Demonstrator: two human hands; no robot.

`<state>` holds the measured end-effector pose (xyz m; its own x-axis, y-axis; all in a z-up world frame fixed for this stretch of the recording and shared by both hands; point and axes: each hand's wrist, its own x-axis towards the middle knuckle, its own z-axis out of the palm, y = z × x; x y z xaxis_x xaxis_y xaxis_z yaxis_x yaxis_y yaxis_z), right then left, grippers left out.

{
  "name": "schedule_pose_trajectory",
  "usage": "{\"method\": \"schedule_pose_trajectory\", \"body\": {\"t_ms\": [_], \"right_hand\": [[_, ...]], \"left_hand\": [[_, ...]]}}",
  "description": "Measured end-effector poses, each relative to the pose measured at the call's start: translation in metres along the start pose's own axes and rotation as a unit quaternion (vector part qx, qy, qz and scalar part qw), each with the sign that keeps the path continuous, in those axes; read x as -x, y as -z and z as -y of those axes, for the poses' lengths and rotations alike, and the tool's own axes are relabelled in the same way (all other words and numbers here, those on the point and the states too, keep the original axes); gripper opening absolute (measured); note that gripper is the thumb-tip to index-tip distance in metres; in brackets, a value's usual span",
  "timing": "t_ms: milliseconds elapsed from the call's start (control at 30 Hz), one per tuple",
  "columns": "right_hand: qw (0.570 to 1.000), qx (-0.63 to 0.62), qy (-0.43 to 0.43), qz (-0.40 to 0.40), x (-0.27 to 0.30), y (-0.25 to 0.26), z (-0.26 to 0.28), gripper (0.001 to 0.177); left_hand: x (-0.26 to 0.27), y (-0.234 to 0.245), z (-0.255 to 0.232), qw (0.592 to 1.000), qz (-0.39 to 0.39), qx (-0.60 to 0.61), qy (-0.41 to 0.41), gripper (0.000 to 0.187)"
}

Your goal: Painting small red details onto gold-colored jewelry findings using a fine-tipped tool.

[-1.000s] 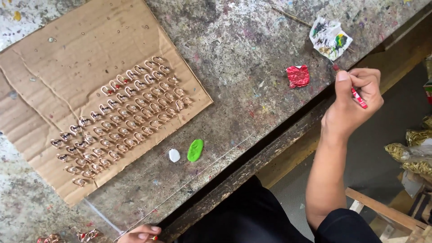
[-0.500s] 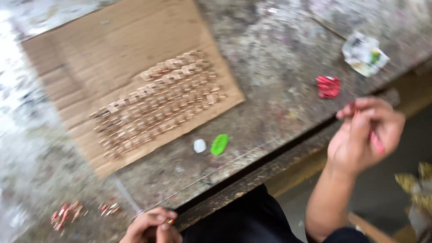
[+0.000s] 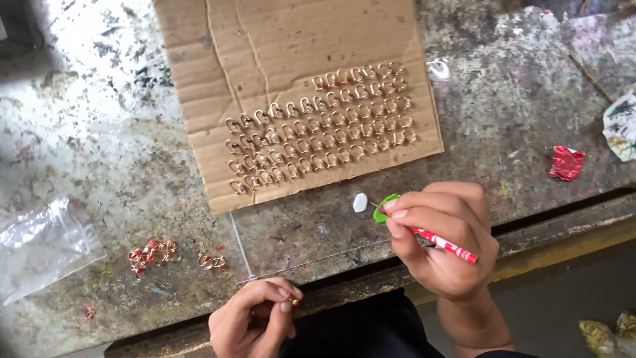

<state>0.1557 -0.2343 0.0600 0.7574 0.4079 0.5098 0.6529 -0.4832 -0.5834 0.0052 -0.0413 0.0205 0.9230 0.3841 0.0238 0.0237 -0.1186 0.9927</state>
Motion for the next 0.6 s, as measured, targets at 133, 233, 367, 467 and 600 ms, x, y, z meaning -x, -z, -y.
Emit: {"method": "schedule_pose_trajectory", "body": {"t_ms": [133,233,367,467,600], "right_hand": [[1.000,0.002,-0.019,-0.005,-0.004,-0.009,0.004,0.009],[1.000,-0.001,-0.021,-0.002,-0.004,-0.013,0.005,0.010],[1.000,0.012,-0.021,0.002,-0.003,-0.017,0.004,0.010],[1.000,0.017,-0.006,0.002,-0.002,-0.019,0.004,0.010],[1.000,0.012,-0.013,-0.010,0.000,-0.021,0.004,0.011]], "left_hand": [[-0.001,0.000,-0.002,1.000,-0.016,-0.004,0.012,0.006],[-0.002,-0.001,0.000,1.000,-0.023,-0.001,0.005,0.006],[-0.004,0.001,0.002,1.000,-0.022,-0.002,-0.011,0.005],[-0.002,0.004,0.003,1.000,-0.013,0.020,0.007,0.004],[-0.003,0.005,0.003,1.000,-0.008,0.015,0.005,0.004]]}}
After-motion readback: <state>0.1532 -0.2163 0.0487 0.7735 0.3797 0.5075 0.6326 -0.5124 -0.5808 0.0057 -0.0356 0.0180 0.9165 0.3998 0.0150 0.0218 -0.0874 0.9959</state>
